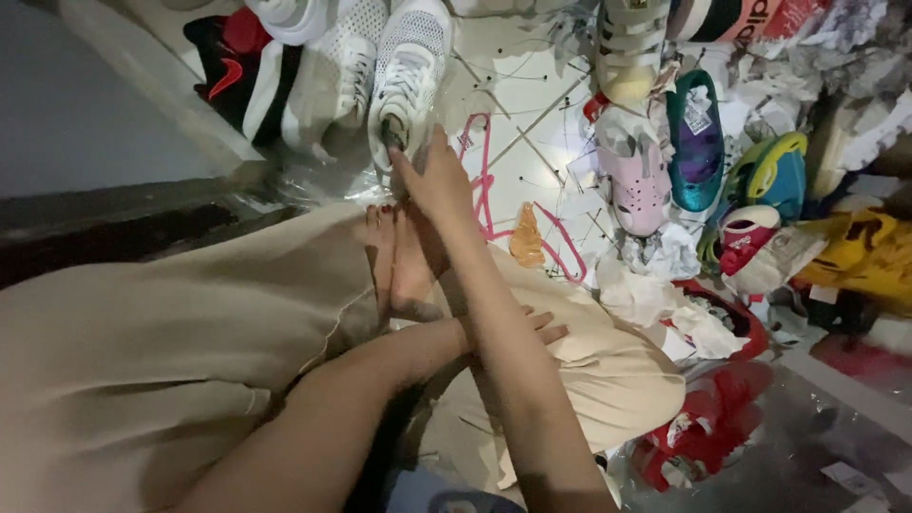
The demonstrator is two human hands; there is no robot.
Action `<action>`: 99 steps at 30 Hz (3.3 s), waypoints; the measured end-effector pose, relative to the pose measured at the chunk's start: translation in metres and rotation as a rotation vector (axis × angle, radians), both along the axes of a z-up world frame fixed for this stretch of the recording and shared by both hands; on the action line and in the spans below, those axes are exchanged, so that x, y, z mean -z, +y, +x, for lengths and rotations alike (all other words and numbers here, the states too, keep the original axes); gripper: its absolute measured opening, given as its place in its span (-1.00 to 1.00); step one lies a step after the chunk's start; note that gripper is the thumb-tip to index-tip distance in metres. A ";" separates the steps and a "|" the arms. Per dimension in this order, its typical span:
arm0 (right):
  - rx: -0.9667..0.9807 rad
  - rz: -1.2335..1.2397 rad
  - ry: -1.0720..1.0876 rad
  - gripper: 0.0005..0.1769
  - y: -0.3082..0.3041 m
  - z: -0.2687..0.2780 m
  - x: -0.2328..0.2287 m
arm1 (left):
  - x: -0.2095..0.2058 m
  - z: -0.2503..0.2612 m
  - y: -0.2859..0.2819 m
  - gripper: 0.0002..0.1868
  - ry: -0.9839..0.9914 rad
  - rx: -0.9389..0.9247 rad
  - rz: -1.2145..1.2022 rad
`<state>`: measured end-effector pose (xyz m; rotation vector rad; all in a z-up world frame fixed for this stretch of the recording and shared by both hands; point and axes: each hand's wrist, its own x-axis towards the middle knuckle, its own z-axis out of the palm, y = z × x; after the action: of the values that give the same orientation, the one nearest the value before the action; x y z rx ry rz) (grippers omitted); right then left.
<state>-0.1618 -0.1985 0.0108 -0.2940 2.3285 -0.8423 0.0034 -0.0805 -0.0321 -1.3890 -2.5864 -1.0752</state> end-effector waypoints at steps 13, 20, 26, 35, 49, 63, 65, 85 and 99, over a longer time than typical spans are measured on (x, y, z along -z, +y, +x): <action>0.530 -0.237 0.085 -0.81 0.064 -0.023 0.033 | -0.006 -0.008 0.017 -0.38 -0.293 0.248 -0.375; 0.484 -0.245 0.326 -0.71 0.147 -0.008 -0.071 | 0.000 -0.010 0.022 -0.33 -0.284 0.294 -0.485; 0.359 0.055 0.137 -0.61 0.182 0.023 -0.065 | -0.021 -0.022 0.004 -0.44 -0.162 0.275 -0.424; 0.512 0.077 0.423 -0.53 0.282 0.027 -0.057 | -0.024 -0.072 0.009 -0.33 -0.183 -0.133 -0.297; 0.477 -0.219 0.784 -0.66 0.433 -0.159 0.000 | -0.005 -0.125 -0.039 -0.44 0.094 -0.727 -0.457; 0.633 0.163 0.773 -0.52 0.729 -0.333 0.248 | 0.013 -0.129 -0.043 -0.72 0.312 -0.558 -0.160; 0.679 0.372 0.733 -0.50 0.711 -0.346 0.268 | -0.006 -0.133 -0.049 -0.74 0.344 -0.583 -0.180; 0.286 -0.223 1.338 -0.24 0.385 -0.086 -0.029 | 0.002 -0.125 -0.047 -0.80 0.436 -0.588 -0.139; 0.376 0.020 0.619 -0.25 0.271 0.017 -0.007 | -0.011 -0.105 -0.070 0.23 -0.430 -1.304 -0.216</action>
<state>-0.1446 0.0724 0.0179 -0.1140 3.0323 -1.0099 -0.1013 -0.1506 -0.0211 0.6995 -2.9385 -0.8312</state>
